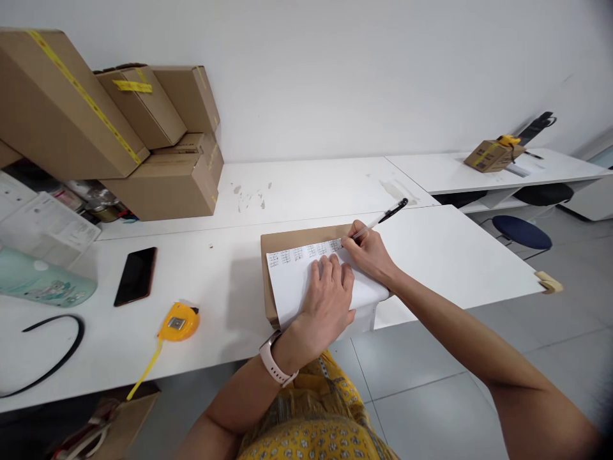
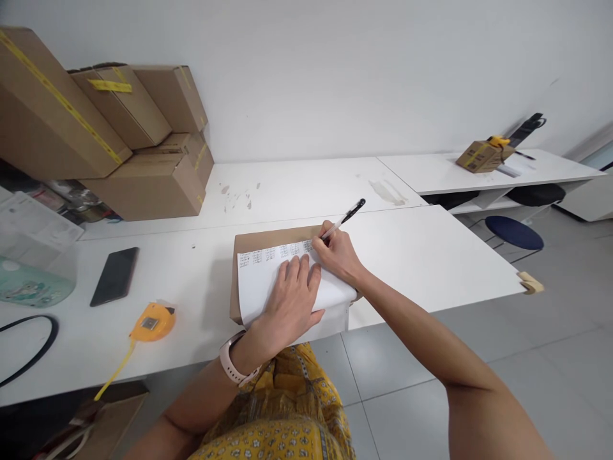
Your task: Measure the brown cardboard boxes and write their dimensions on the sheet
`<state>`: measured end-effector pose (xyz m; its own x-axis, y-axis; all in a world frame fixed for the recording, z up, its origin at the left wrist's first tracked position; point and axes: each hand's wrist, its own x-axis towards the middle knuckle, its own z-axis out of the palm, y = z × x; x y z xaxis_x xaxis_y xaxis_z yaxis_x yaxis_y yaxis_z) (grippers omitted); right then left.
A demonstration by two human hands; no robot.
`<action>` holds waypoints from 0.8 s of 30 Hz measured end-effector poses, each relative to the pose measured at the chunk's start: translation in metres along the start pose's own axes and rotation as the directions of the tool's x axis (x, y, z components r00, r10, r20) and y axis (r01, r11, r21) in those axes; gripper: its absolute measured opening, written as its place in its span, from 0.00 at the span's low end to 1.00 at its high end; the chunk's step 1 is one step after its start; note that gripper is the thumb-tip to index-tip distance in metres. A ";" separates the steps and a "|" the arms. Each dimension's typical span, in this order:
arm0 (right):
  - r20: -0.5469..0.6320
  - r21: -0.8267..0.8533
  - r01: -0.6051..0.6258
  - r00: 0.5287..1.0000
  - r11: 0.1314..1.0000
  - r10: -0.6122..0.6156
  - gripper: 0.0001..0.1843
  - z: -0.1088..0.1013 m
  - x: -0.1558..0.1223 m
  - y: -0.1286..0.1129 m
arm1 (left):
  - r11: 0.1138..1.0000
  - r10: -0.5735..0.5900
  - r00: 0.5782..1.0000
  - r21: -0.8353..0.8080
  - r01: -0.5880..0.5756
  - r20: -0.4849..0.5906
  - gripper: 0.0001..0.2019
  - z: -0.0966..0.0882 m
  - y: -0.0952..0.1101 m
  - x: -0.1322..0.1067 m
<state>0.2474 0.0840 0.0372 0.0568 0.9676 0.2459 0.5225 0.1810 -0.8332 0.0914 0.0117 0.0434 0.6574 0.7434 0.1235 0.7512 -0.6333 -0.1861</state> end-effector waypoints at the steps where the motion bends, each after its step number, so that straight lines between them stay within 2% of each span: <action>1: 0.006 -0.001 0.001 1.000 1.000 -0.001 0.09 0.000 0.000 0.000 | 1.000 -0.001 1.000 0.004 0.001 -0.001 0.42 0.000 0.000 0.000; 24: 0.005 -0.016 -0.009 1.000 1.000 0.009 0.09 0.000 0.001 -0.001 | 1.000 0.004 1.000 -0.005 -0.004 0.000 0.41 -0.001 0.000 -0.001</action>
<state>0.2467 0.0845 0.0381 0.0575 0.9700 0.2361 0.5356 0.1696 -0.8273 0.0912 0.0107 0.0443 0.6604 0.7408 0.1230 0.7488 -0.6374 -0.1814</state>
